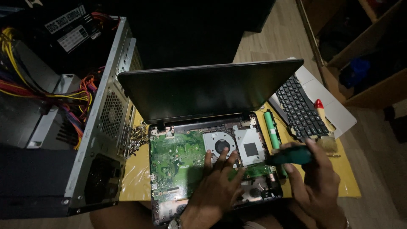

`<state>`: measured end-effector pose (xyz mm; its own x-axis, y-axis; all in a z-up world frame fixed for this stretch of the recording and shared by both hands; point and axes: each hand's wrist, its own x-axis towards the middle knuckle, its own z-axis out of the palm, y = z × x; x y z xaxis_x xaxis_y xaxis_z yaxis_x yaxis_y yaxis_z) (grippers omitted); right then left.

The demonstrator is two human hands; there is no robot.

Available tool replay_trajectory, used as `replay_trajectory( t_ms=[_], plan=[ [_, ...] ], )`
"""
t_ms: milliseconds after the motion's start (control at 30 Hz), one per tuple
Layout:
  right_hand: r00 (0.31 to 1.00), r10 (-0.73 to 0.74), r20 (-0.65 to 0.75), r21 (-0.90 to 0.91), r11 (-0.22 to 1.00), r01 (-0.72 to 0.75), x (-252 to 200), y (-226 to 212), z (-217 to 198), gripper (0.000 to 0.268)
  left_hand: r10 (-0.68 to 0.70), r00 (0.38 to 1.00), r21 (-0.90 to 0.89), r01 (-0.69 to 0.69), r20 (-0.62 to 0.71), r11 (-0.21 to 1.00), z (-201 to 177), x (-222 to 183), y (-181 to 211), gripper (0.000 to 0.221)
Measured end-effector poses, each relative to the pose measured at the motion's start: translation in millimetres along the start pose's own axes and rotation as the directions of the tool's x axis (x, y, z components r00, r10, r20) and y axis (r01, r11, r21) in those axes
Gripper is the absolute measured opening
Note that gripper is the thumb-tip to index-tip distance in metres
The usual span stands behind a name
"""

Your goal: A person is using a screwdriver to work on the internal components of a disassembled laptop, specifically focusing on screws around the motherboard and hard drive area.

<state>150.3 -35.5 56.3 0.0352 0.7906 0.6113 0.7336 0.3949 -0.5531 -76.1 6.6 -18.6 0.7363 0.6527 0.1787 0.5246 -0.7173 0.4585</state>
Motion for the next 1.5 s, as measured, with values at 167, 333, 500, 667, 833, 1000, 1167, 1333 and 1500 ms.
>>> replay_trajectory(
  t_ms=[167, 333, 500, 667, 833, 1000, 1167, 1333, 1500],
  plan=[
    [0.965, -0.264, 0.008, -0.106, 0.959, 0.263, 1, 9, -2, 0.068, -0.021, 0.999, -0.003, 0.021, 0.026, 1.0, 0, 0, 0, 0.065],
    [0.966, -0.25, 0.06, -0.023, 0.967, 0.252, 8, 17, 0, 0.061, -0.044, 0.999, -0.039, 0.044, 0.015, 0.998, -7, 1, 2, 0.067],
    [0.967, -0.246, -0.063, -0.1, 0.966, 0.239, 16, 20, 5, 0.061, -0.038, 0.994, -0.12, 0.025, -0.104, 0.992, -28, 2, 3, 0.06],
    [0.966, -0.259, -0.017, -0.139, 0.957, 0.254, 30, -10, 2, 0.049, -0.006, 0.966, -0.269, -0.066, -0.26, 0.961, -72, 12, 16, 0.064],
    [0.96, -0.28, 0.011, -0.01, 0.96, 0.28, 43, -23, 9, 0.037, 0.068, 0.903, -0.446, -0.274, -0.425, 0.852, -96, 45, 38, 0.044],
    [0.928, -0.374, -0.008, -0.129, 0.92, 0.37, 49, -29, 4, 0.043, 0.013, 0.88, -0.588, -0.329, -0.475, 0.739, -96, 57, 35, 0.02],
    [0.966, -0.256, 0.023, 0.046, 0.966, 0.255, 38, -19, 5, 0.032, 0.09, 0.984, -0.739, -0.174, -0.153, 0.651, -96, 57, 18, 0.051],
    [0.966, -0.256, 0.046, 0.074, 0.965, 0.252, 37, -8, 9, 0.044, 0.021, 0.982, -0.647, -0.14, -0.188, 0.75, -96, 59, 18, 0.026],
    [0.94, -0.34, -0.03, -0.16, 0.93, 0.331, 36, -3, 12, 0.054, 0.062, 0.958, -0.647, -0.235, -0.279, 0.726, -81, 63, 16, 0.029]
  ],
)
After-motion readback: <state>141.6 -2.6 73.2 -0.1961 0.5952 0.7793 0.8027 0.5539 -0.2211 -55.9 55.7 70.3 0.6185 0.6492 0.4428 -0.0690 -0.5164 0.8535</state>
